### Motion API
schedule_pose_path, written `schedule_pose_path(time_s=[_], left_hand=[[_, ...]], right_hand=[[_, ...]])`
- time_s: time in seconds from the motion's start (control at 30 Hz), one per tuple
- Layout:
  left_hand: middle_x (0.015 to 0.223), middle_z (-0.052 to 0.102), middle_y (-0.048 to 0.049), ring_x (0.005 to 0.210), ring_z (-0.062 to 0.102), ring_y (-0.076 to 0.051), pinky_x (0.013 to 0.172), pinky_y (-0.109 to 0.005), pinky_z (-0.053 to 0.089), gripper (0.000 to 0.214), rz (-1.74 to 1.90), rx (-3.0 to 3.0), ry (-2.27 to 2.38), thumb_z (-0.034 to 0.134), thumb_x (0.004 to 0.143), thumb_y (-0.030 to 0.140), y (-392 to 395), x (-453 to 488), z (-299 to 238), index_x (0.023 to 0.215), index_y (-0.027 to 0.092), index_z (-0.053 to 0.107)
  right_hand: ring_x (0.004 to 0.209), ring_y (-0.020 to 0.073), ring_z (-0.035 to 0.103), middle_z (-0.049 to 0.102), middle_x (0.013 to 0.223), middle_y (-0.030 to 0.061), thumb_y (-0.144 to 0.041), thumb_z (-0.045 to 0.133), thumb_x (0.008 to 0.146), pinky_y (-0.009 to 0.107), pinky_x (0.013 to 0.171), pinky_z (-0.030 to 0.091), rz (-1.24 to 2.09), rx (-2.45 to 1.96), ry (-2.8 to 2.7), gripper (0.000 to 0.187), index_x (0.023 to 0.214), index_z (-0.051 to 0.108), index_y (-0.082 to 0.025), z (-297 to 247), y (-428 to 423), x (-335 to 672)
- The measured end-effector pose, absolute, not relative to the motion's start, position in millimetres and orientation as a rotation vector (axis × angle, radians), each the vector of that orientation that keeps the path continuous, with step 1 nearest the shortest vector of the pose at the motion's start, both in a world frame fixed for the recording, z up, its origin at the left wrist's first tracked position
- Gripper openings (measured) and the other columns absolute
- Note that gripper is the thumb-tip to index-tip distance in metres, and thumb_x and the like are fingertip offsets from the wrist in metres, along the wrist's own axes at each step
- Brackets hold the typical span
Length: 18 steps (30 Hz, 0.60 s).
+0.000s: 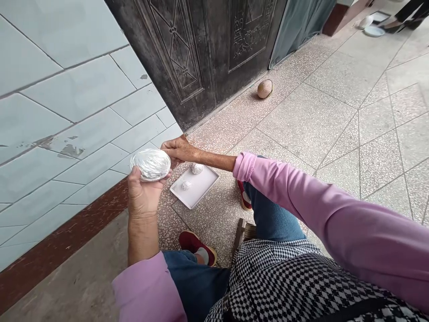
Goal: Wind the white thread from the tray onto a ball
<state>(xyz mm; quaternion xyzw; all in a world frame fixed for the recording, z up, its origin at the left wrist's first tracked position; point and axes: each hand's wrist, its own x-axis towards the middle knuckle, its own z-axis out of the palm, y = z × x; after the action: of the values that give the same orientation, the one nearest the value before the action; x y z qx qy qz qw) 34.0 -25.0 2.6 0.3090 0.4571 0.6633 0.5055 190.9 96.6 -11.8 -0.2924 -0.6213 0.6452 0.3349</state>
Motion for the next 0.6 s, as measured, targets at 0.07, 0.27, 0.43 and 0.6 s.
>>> schedule_pose_path(time_s=[0.07,0.27,0.43,0.6], left_hand=[[0.139,0.086,-0.0205,0.117,0.081,-0.038,0.082,-0.042,0.072,0.079,1.621,0.742,1.133,0.109,0.074,0.076,-24,32,2,0.127,0.023,0.083],[0.148,0.085,-0.0162,0.144,0.078,-0.043,0.096,-0.045,0.074,0.065,1.686,0.794,1.238,0.099,0.085,0.083,-17,11,-10,0.125,0.034,0.085],[0.148,0.083,-0.0129,0.14,0.079,-0.039,0.096,-0.045,0.071,0.072,1.742,0.706,1.433,0.106,0.077,0.073,-13,-3,-23,0.129,0.031,0.08],[0.126,0.085,-0.0043,0.127,0.083,-0.034,0.102,-0.045,0.069,0.066,1.579,0.934,1.523,0.115,0.08,0.057,-8,-17,-44,0.126,0.032,0.075]], right_hand=[[0.073,0.0103,0.054,0.058,0.076,-0.0063,-0.03,0.078,0.132,0.019,0.071,0.043,1.586,-0.819,-1.68,0.046,0.092,0.055,-0.021,-10,91,188],[0.095,0.0197,0.062,0.066,0.091,0.0008,-0.009,0.068,0.127,0.029,0.089,0.043,1.27,-0.895,-2.236,0.042,0.089,0.056,-0.022,5,56,193],[0.084,0.0204,0.052,0.056,0.084,-0.001,-0.005,0.068,0.124,0.033,0.084,0.038,1.237,-0.682,-2.574,0.05,0.085,0.045,-0.026,13,20,197],[0.094,0.0215,0.062,0.069,0.093,0.0037,-0.014,0.069,0.128,0.034,0.092,0.046,1.267,-0.561,-2.42,0.036,0.093,0.062,-0.022,28,34,211]])
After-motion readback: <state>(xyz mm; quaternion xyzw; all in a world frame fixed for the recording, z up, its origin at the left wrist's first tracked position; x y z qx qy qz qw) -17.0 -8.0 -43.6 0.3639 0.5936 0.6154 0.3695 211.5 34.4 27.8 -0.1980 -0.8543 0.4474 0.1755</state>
